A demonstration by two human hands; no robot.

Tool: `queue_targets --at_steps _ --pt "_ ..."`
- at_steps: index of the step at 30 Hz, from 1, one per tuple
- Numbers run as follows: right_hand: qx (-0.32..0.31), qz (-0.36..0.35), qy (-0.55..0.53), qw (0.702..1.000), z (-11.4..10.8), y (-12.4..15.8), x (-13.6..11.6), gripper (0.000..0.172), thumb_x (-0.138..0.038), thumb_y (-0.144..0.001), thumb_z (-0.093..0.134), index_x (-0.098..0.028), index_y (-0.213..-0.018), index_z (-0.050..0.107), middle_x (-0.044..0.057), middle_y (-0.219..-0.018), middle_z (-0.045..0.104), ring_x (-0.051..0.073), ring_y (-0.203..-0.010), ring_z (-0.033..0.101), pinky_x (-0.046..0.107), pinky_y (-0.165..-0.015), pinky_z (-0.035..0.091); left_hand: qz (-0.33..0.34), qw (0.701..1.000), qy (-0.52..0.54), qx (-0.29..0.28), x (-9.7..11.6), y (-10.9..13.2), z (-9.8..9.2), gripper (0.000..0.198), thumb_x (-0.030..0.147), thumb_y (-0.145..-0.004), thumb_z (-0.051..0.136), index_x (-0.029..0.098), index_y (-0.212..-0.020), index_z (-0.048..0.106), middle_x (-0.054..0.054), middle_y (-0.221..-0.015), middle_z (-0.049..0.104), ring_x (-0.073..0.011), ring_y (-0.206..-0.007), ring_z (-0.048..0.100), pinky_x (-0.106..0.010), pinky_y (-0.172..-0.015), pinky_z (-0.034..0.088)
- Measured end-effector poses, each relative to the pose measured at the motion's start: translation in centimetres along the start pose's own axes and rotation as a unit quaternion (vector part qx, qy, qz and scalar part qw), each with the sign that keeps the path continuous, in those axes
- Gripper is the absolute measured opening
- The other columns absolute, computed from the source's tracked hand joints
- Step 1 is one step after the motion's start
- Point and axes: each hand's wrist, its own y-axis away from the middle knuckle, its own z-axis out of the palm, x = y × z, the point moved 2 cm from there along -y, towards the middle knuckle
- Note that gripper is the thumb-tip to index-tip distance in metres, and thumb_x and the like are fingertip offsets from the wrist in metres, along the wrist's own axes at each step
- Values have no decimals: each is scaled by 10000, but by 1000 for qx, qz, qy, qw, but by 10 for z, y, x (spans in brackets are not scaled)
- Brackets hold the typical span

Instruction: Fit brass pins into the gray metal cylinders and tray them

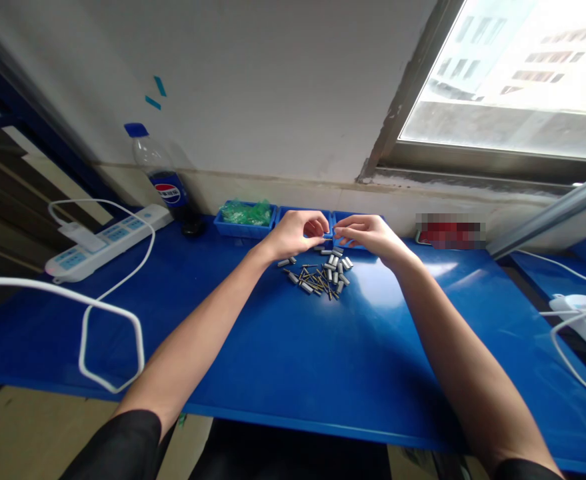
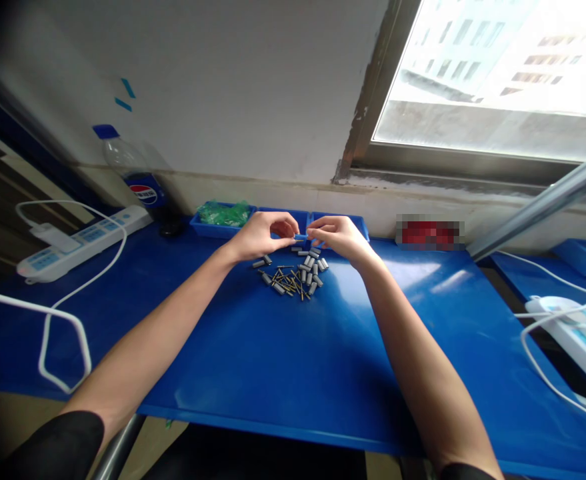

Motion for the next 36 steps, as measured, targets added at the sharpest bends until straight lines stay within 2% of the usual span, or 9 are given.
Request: queue_targets --at_steps 4,8,11,16,19,25,30,33,36 --pt "-77 14 -97 992 5 2 1 374 -478 -720 876 -173 -925 804 91 -859 794 178 -728 719 298 -720 605 -1 999 22 29 1 0 2 172 257 -810 756 141 -926 704 -68 -869 769 -168 -804 738 -278 -806 592" --pt "-70 17 -121 990 6 0 1 350 -434 -672 911 -172 -878 806 70 -797 778 155 -674 691 293 -714 603 -3 1000 18 25 -1 0 3 181 267 -827 745 141 -951 706 -67 -876 772 -164 -802 738 -274 -796 589" --pt "-17 12 -82 996 1 -2 1 293 -378 -677 880 -161 -859 804 69 -759 771 157 -651 686 289 -681 591 -24 999 -25 11 -4 0 3 172 247 -823 735 142 -958 720 -63 -871 773 -162 -799 730 -258 -766 573" --pt "162 -25 67 984 -16 -1 0 218 -333 -683 795 -152 -805 797 76 -676 753 223 -658 729 314 -646 579 -52 983 -128 -125 -7 5 11 102 166 -765 733 144 -864 744 -52 -829 761 -163 -753 700 -226 -667 516" --pt "219 -37 134 966 -20 1 -1 241 -360 -719 759 -159 -842 811 76 -693 766 240 -675 747 327 -671 582 -68 964 -182 -179 -8 8 17 114 100 -724 725 149 -826 737 -41 -797 748 -156 -707 674 -220 -604 461" --pt "183 -39 132 973 -13 -2 3 280 -390 -758 720 -157 -884 810 85 -738 783 238 -691 758 309 -642 585 -76 960 -202 -178 -13 9 22 215 11 -682 654 163 -808 740 -33 -768 735 -147 -654 647 -218 -568 424" --pt "149 -36 125 980 -9 -5 7 258 -361 -764 703 -165 -898 804 80 -774 793 230 -727 772 291 -656 594 -79 961 -189 -184 -17 10 23 351 -19 -666 598 155 -922 764 -40 -790 749 -151 -678 669 -207 -586 446" --pt "143 -38 130 980 -8 -5 7 249 -358 -770 701 -168 -897 802 77 -774 792 225 -729 772 290 -665 596 -70 970 -168 -163 -17 9 21 398 -6 -674 591 147 -994 773 -47 -823 762 -147 -683 679 -201 -596 468" --pt "139 -37 133 981 -8 -6 8 248 -368 -780 708 -170 -901 798 75 -781 793 222 -734 772 289 -665 598 -49 983 -124 -125 -13 6 17 342 33 -695 609 143 -969 782 -41 -797 762 -144 -683 689 -198 -616 497"
